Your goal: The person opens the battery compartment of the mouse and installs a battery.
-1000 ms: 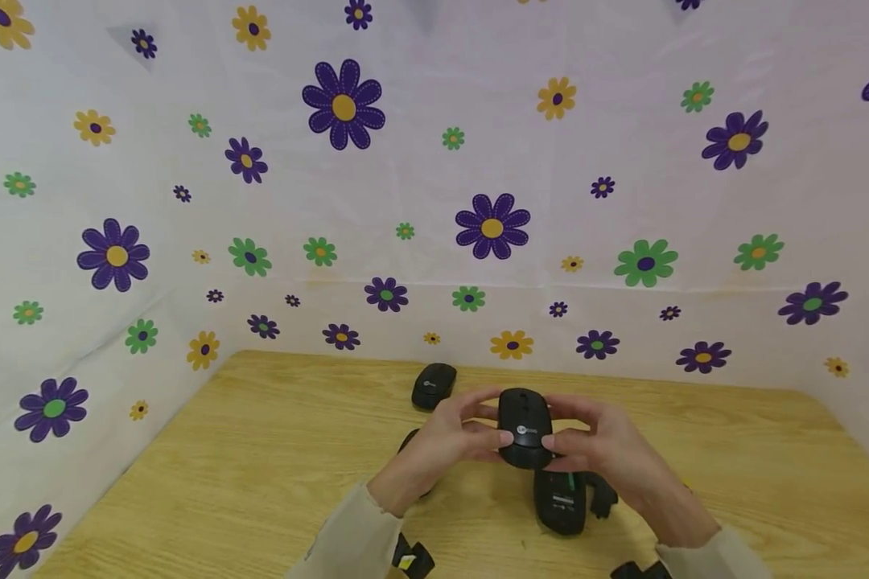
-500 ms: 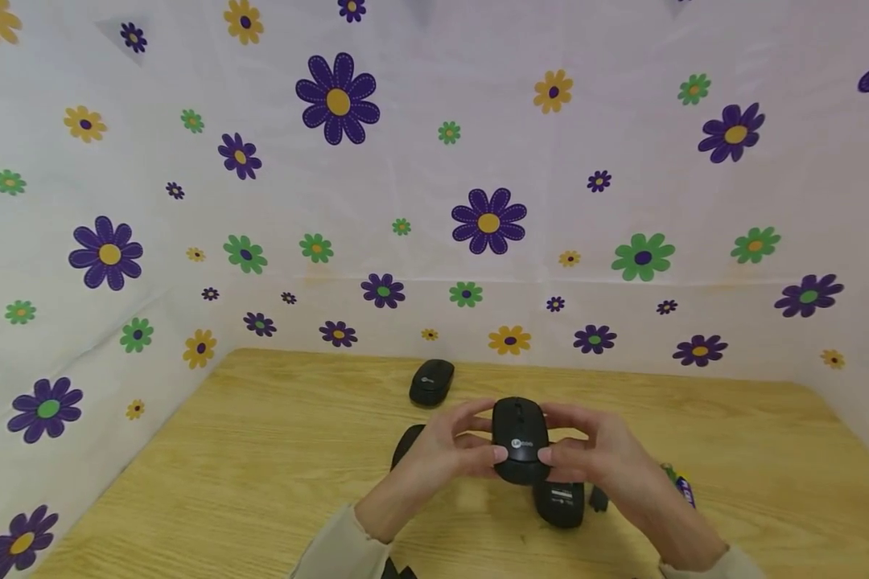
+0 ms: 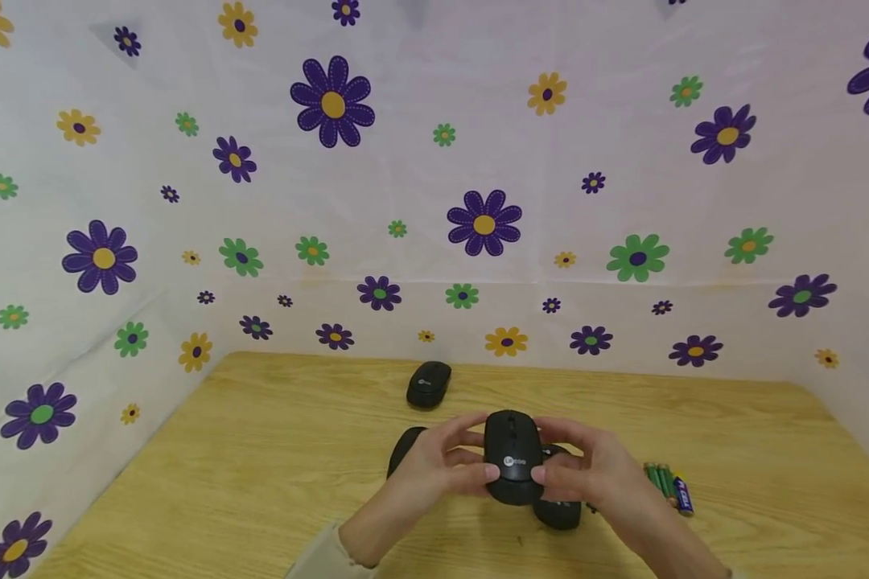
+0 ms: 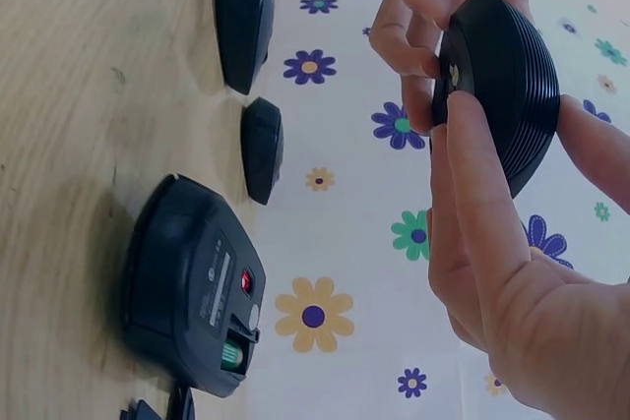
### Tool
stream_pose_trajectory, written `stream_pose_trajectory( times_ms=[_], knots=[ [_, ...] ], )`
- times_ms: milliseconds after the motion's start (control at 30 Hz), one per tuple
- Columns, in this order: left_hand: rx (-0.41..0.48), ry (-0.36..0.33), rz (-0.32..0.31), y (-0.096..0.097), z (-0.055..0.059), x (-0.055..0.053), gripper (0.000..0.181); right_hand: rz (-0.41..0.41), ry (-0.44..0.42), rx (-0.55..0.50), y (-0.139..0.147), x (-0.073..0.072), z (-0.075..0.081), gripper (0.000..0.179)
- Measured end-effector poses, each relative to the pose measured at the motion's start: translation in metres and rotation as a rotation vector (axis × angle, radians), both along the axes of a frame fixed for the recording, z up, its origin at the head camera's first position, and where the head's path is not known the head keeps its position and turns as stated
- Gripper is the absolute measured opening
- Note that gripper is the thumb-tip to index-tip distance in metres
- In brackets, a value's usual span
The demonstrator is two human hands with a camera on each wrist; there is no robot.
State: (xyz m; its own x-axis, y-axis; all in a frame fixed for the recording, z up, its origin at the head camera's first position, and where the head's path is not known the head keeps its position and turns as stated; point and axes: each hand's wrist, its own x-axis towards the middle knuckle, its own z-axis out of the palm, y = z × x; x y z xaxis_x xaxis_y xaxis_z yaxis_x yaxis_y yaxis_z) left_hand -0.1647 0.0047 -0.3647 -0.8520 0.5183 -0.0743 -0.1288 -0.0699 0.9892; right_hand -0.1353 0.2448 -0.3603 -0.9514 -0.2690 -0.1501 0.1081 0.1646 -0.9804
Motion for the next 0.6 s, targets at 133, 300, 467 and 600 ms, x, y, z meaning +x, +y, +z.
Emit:
stream_pose_trajectory(
  times_ms=[133,300,467,600],
  knots=[
    [0.000,-0.002,0.003,-0.004,0.000,0.002,0.068,0.005,-0.023,-0.008,-0.003,0.002,-0.002,0.077],
    [-0.020,-0.013,-0.003,-0.009,-0.001,0.006,0.067,0.034,-0.043,-0.026,-0.005,0.004,-0.004,0.075],
    [-0.023,-0.017,-0.018,-0.011,-0.003,0.009,0.066,0.058,-0.040,-0.057,-0.004,0.005,-0.008,0.073],
    [-0.026,-0.014,-0.018,-0.013,-0.004,0.012,0.067,0.071,-0.034,-0.084,-0.003,0.006,-0.012,0.070]
  ],
)
